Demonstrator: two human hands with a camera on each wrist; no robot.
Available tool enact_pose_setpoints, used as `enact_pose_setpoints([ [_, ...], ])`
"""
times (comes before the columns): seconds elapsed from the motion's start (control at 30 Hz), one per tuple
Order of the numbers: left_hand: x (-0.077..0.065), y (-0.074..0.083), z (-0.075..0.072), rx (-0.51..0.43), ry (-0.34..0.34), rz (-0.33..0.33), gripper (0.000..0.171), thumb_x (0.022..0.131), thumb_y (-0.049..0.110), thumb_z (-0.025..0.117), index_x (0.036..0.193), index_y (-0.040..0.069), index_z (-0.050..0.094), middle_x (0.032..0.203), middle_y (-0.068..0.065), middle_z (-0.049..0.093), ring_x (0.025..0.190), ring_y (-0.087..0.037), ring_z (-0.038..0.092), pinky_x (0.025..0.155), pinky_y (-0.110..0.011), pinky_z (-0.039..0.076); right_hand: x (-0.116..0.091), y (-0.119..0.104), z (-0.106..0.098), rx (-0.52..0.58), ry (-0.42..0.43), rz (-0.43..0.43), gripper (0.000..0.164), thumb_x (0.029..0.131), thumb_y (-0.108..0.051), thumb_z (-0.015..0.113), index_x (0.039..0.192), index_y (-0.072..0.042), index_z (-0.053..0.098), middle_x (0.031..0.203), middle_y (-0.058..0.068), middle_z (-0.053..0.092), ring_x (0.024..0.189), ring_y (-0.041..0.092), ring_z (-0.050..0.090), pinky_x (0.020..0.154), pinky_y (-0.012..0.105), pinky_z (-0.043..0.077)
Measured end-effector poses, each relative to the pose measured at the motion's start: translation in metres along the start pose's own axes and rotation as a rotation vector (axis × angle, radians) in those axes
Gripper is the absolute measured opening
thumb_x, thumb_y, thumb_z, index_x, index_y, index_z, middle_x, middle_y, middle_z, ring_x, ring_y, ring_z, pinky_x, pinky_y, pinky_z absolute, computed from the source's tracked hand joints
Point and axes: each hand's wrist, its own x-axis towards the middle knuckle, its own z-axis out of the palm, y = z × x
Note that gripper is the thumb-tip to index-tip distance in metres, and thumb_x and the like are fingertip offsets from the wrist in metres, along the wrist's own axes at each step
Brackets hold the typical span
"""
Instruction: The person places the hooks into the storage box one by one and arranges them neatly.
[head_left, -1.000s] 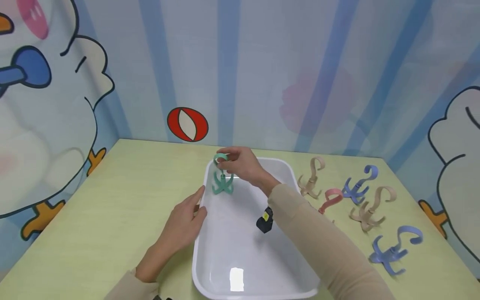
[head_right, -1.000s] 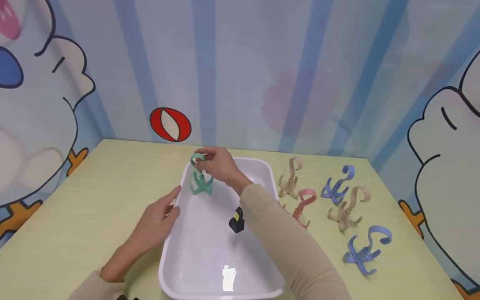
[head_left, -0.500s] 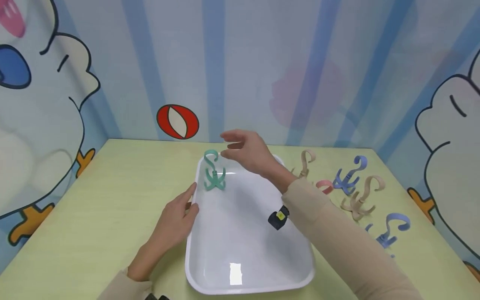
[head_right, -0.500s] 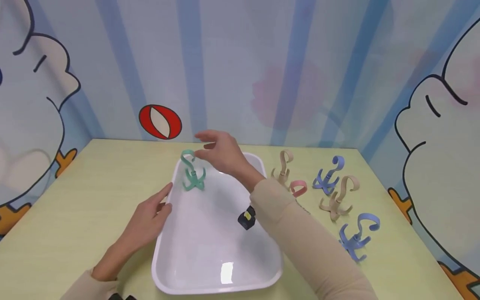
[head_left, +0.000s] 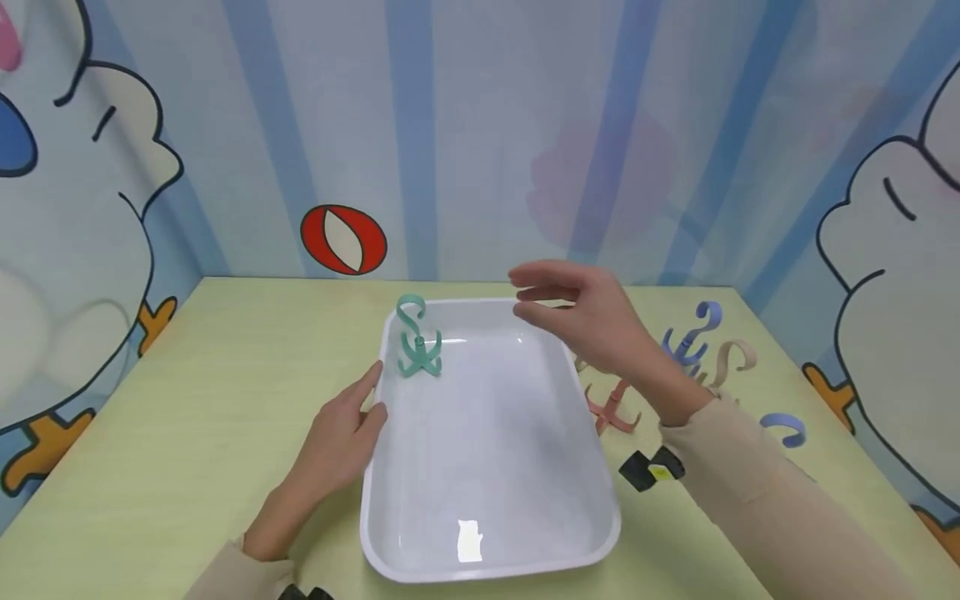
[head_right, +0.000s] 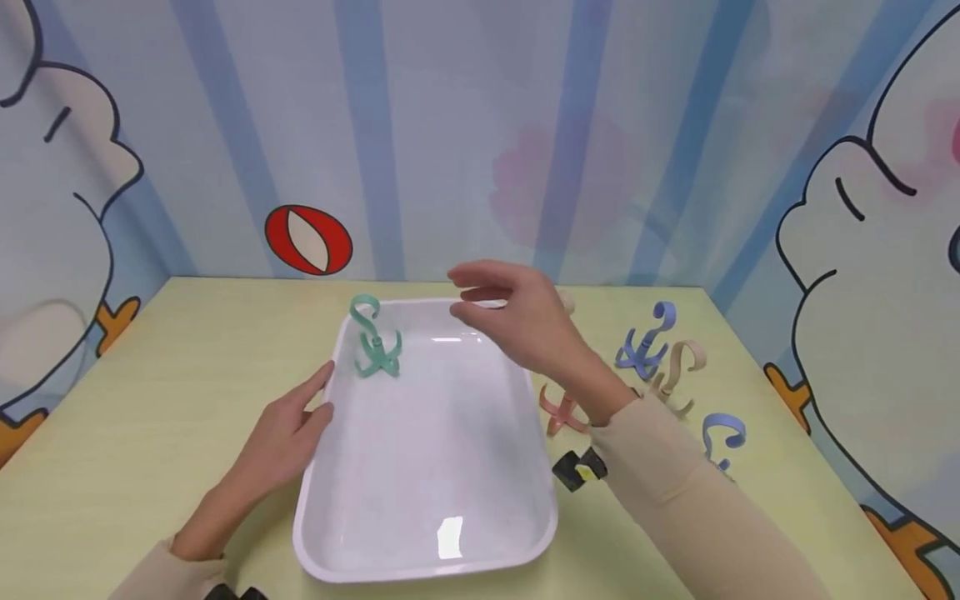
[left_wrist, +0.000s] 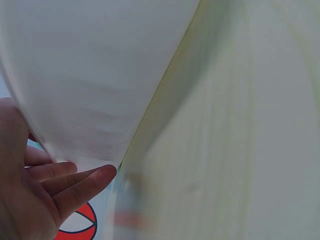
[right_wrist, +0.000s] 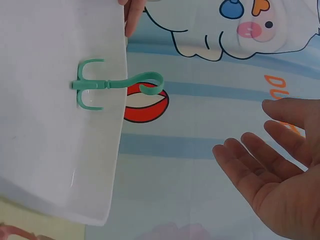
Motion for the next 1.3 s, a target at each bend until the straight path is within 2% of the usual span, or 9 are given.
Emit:
enact_pose_setpoints([
  [0.17,0.000,-0.001,0.000,-0.012,0.003,0.015,0.059,0.107,0.015,0.045,0.164,0.002,0.035,0.163,-0.024,0.045,0.106,-0.033,0.078,0.095,-0.051,0.061,-0.029,-0.001,-0.022,-0.071,0.063,-0.019,0.041,0.099,-0.017,0.074,0.139,-0.016,0.069,0.137,0.005,0.072,0.123,0.019,0.072,0.098,0.030,0.060],
  [0.37,0.000,0.000,0.000,0.009,-0.004,0.003,0.060,0.107,0.017,0.044,0.164,0.003,0.034,0.164,-0.022,0.044,0.102,-0.029,0.078,0.100,-0.054,0.058,-0.057,0.004,-0.048,-0.130,0.158,-0.077,0.040,0.099,-0.016,0.074,0.138,-0.013,0.071,0.134,0.010,0.073,0.109,-0.008,0.069,0.089,0.010,0.055],
  [0.5,-0.001,0.001,-0.001,0.018,-0.009,-0.016,0.060,0.107,0.018,0.044,0.165,0.005,0.033,0.165,-0.021,0.043,0.100,-0.029,0.079,0.101,-0.055,0.057,-0.068,0.012,-0.061,-0.178,0.217,-0.100,0.040,0.099,-0.016,0.074,0.139,-0.013,0.070,0.134,0.013,0.073,0.108,-0.014,0.065,0.089,0.006,0.052],
  [0.67,-0.002,0.000,-0.002,0.015,-0.019,-0.025,0.060,0.108,0.019,0.044,0.166,0.005,0.032,0.166,-0.021,0.042,0.101,-0.031,0.079,0.100,-0.054,0.058,-0.075,0.018,-0.071,-0.218,0.235,-0.098,0.041,0.100,-0.017,0.073,0.140,-0.014,0.069,0.135,0.013,0.072,0.108,-0.015,0.064,0.089,0.005,0.051],
  [0.8,-0.001,0.001,-0.002,0.012,-0.024,-0.016,0.060,0.108,0.019,0.044,0.165,0.004,0.032,0.166,-0.022,0.042,0.101,-0.032,0.079,0.099,-0.054,0.058,-0.081,0.022,-0.076,-0.233,0.248,-0.091,0.040,0.099,-0.018,0.074,0.139,-0.016,0.070,0.130,0.002,0.074,0.107,-0.013,0.066,0.087,0.005,0.052],
  [0.9,-0.002,0.001,-0.003,0.019,-0.021,-0.016,0.060,0.108,0.019,0.044,0.165,0.004,0.033,0.165,-0.023,0.042,0.101,-0.032,0.079,0.100,-0.055,0.058,-0.083,0.026,-0.079,-0.236,0.248,-0.080,0.039,0.099,-0.019,0.074,0.138,-0.016,0.071,0.126,-0.011,0.074,0.107,-0.014,0.066,0.087,0.004,0.051],
  [1.17,-0.002,0.000,-0.002,0.017,-0.016,-0.010,0.060,0.108,0.019,0.045,0.165,0.004,0.033,0.165,-0.023,0.043,0.101,-0.032,0.079,0.098,-0.054,0.059,-0.092,0.042,-0.091,-0.249,0.238,-0.057,0.039,0.099,-0.015,0.073,0.138,-0.012,0.069,0.122,-0.025,0.069,0.107,-0.016,0.065,0.087,0.003,0.050],
  [1.3,-0.001,0.000,-0.002,0.018,-0.019,-0.012,0.060,0.108,0.018,0.045,0.165,0.004,0.033,0.165,-0.023,0.043,0.101,-0.032,0.079,0.097,-0.054,0.059,-0.100,0.047,-0.099,-0.257,0.254,-0.011,0.039,0.099,-0.016,0.074,0.138,-0.013,0.070,0.120,-0.031,0.068,0.106,-0.017,0.064,0.086,0.003,0.050],
])
